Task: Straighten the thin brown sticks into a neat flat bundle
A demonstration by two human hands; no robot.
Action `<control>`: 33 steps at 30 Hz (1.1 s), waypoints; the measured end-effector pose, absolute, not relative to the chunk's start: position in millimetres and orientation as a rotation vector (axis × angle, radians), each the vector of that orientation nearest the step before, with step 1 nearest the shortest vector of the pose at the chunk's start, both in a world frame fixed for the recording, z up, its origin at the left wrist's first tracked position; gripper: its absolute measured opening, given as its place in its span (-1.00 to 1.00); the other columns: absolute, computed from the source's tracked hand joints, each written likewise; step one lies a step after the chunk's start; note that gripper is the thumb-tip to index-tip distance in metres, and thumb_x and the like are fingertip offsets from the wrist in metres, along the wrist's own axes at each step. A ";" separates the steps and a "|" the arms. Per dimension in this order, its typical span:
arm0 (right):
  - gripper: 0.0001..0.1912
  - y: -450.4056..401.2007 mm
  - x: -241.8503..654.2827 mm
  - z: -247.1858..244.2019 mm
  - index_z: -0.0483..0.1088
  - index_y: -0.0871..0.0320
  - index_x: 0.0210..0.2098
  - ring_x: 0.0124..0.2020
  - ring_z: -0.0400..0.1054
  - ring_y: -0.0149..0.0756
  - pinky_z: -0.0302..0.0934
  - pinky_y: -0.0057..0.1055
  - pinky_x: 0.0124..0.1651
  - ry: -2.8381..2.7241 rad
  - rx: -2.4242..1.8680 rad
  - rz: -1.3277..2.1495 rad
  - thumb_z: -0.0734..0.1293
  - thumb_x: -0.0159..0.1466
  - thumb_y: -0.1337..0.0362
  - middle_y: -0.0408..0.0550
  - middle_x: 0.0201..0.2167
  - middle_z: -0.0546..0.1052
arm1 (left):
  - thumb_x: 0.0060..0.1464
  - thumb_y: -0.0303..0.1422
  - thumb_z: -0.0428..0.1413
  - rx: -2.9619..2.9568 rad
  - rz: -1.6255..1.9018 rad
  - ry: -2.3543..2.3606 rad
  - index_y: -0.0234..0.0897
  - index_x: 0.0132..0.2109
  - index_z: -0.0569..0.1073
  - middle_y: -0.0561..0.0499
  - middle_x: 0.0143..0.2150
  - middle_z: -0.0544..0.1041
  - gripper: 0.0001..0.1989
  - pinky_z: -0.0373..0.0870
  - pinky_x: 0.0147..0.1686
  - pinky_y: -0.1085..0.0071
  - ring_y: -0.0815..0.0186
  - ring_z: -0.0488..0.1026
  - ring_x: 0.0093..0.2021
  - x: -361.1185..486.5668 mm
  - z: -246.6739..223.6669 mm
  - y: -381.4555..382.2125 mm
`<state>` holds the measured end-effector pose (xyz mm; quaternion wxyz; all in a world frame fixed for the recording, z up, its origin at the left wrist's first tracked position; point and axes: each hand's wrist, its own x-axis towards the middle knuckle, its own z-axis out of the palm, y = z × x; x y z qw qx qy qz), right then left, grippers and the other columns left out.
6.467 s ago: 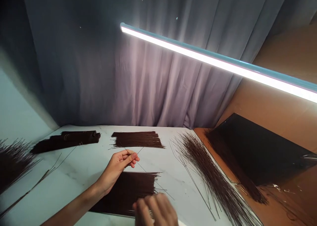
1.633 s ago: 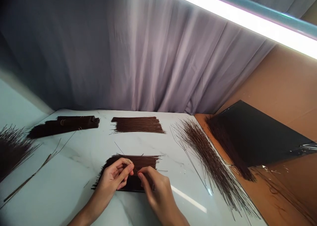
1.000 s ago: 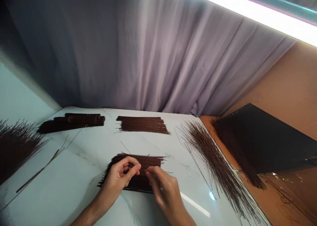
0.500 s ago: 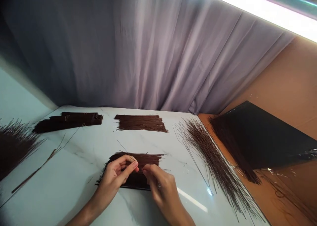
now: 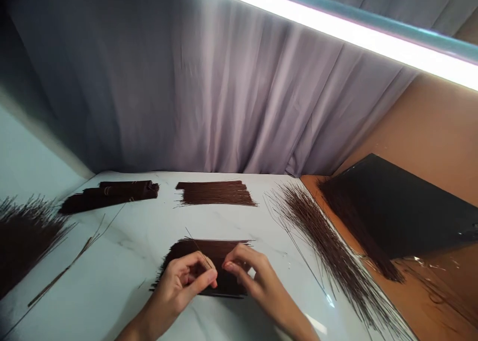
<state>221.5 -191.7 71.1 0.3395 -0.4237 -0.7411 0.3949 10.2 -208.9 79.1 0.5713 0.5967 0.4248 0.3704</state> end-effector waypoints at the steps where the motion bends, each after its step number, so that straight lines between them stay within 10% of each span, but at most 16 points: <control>1: -0.70 -186.1 225.4 82.7 0.46 0.11 -0.31 -0.29 0.41 -0.30 0.29 -0.44 -0.22 -2.006 -1.052 1.018 0.24 0.48 0.11 -0.09 -0.33 0.52 | 0.28 -0.20 0.14 1.438 0.810 0.988 -0.27 -0.32 0.51 -0.01 -0.30 0.55 -0.74 0.34 -0.31 0.49 0.30 0.44 -0.29 9.7 81.5 -210.8; 9: -0.76 -213.9 215.4 79.1 0.41 0.16 -0.13 -0.37 0.40 -0.29 0.22 -0.40 -0.32 -2.290 -0.917 -0.059 0.13 0.46 0.47 -0.01 -0.34 0.53 | 0.29 -0.20 0.11 1.528 0.852 1.070 -0.28 -0.31 0.49 0.03 -0.36 0.50 -0.73 0.27 -0.40 0.51 0.35 0.36 -0.39 18.3 76.6 -207.4; 14: -0.85 -245.1 207.8 22.0 0.36 0.11 -0.15 -0.41 0.39 -0.38 0.21 -0.50 -0.41 -1.956 -1.022 0.364 0.20 0.45 0.44 -0.08 -0.36 0.48 | 0.30 -0.18 0.11 1.435 0.858 1.039 -0.28 -0.31 0.50 0.00 -0.31 0.53 -0.71 0.30 -0.33 0.48 0.31 0.41 -0.32 18.2 84.9 -209.4; 20: -0.73 -196.5 227.8 69.5 0.42 0.14 -0.33 -0.32 0.38 -0.35 0.26 -0.47 -0.25 -2.086 -0.959 0.989 0.26 0.47 0.17 -0.12 -0.36 0.50 | 0.26 -0.18 0.16 1.415 0.720 0.912 -0.29 -0.34 0.50 0.00 -0.33 0.54 -0.71 0.31 -0.23 0.42 0.27 0.43 -0.27 12.7 84.6 -217.9; 28: -0.74 -207.7 218.2 87.9 0.44 0.14 -0.18 -0.44 0.32 -0.35 0.09 -0.41 -0.36 -2.360 -1.065 0.177 0.13 0.48 0.41 -0.07 -0.36 0.48 | 0.30 -0.16 0.10 1.481 0.844 1.024 -0.28 -0.33 0.47 0.01 -0.34 0.50 -0.69 0.32 -0.27 0.42 0.27 0.41 -0.29 13.0 77.8 -200.9; 33: -0.78 -232.1 203.4 34.2 0.46 0.14 -0.20 -0.43 0.34 -0.37 0.16 -0.47 -0.41 -1.940 -1.074 0.572 0.19 0.49 0.30 -0.08 -0.40 0.48 | 0.33 -0.15 0.06 1.460 0.927 1.076 -0.25 -0.32 0.44 0.03 -0.31 0.48 -0.69 0.33 -0.26 0.44 0.29 0.41 -0.29 13.9 85.2 -209.5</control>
